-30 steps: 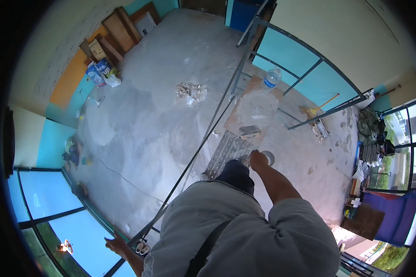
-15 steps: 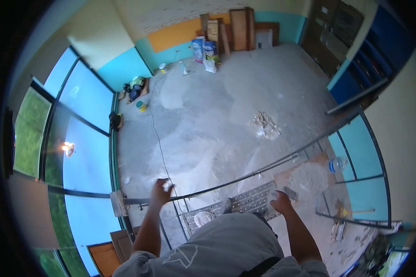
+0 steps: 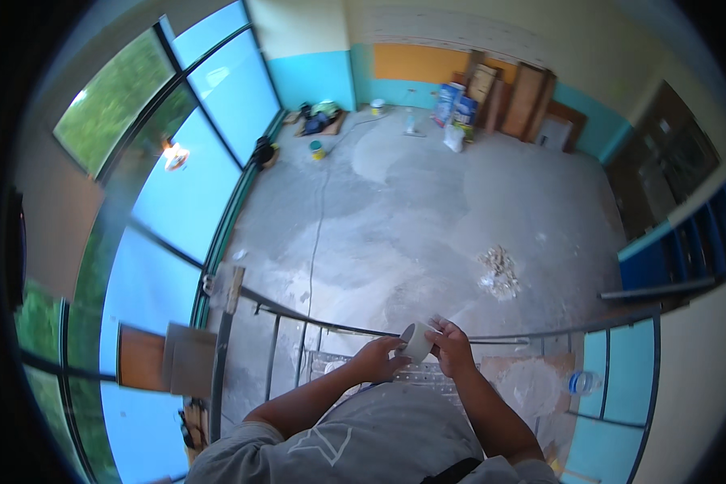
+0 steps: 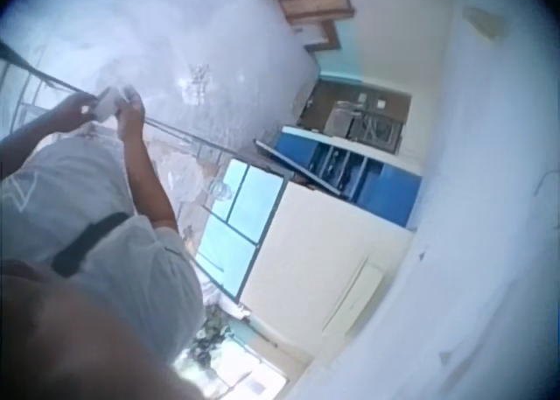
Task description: The person scrapes the ceiling with a putty knife, applies mesh drywall tape to the ceiling seams by hand, and spreads compound over the tape using putty knives.
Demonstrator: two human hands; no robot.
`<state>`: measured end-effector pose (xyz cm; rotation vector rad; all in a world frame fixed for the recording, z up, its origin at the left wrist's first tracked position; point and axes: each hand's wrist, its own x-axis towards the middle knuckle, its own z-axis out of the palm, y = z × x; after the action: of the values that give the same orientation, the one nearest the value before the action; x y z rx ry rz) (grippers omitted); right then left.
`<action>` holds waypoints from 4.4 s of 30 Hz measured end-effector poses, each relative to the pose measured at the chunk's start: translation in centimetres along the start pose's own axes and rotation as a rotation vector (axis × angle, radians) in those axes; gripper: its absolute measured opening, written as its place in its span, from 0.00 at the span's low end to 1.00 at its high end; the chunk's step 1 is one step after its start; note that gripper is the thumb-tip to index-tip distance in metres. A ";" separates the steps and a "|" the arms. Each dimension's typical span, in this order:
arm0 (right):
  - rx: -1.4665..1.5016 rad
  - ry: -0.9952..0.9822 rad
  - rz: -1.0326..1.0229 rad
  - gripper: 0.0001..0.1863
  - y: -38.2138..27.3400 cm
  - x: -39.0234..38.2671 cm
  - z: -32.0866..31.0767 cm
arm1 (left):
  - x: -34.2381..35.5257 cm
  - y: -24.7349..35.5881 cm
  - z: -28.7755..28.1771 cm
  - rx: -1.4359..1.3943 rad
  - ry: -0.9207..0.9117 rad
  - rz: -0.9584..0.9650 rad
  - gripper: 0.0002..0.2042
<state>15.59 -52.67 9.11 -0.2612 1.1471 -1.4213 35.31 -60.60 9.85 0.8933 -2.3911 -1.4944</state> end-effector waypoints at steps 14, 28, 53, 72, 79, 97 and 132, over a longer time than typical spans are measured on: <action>-0.691 -0.213 0.329 0.09 7.3 7.2 2.7 | -22.3 -10.2 -2.7 0.275 0.867 -0.483 0.14; -1.296 -0.709 0.361 0.10 11.7 10.4 3.7 | -30.9 -11.9 12.6 -0.007 0.783 -1.255 0.15; -1.879 -0.539 0.399 0.14 7.6 8.8 -8.1 | -32.5 -14.5 17.5 0.074 0.876 -1.402 0.18; -2.143 -0.676 0.194 0.12 9.7 10.7 -12.0 | -27.5 -15.6 5.1 0.473 1.002 -0.941 0.11; -1.875 -0.302 0.468 0.15 6.4 8.6 -6.8 | -23.3 -12.4 -6.7 0.502 1.167 -0.685 0.10; -2.655 -0.996 1.122 0.06 10.8 18.9 -21.2 | -24.6 -15.1 1.3 0.403 0.869 -0.861 0.09; -2.736 -0.672 0.567 0.08 14.4 19.4 4.7 | -53.6 -13.1 9.7 0.153 2.217 -1.567 0.19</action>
<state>23.36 -68.27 -8.30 -1.7534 1.4677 1.4743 79.10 -26.45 2.21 2.3776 0.1184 0.3269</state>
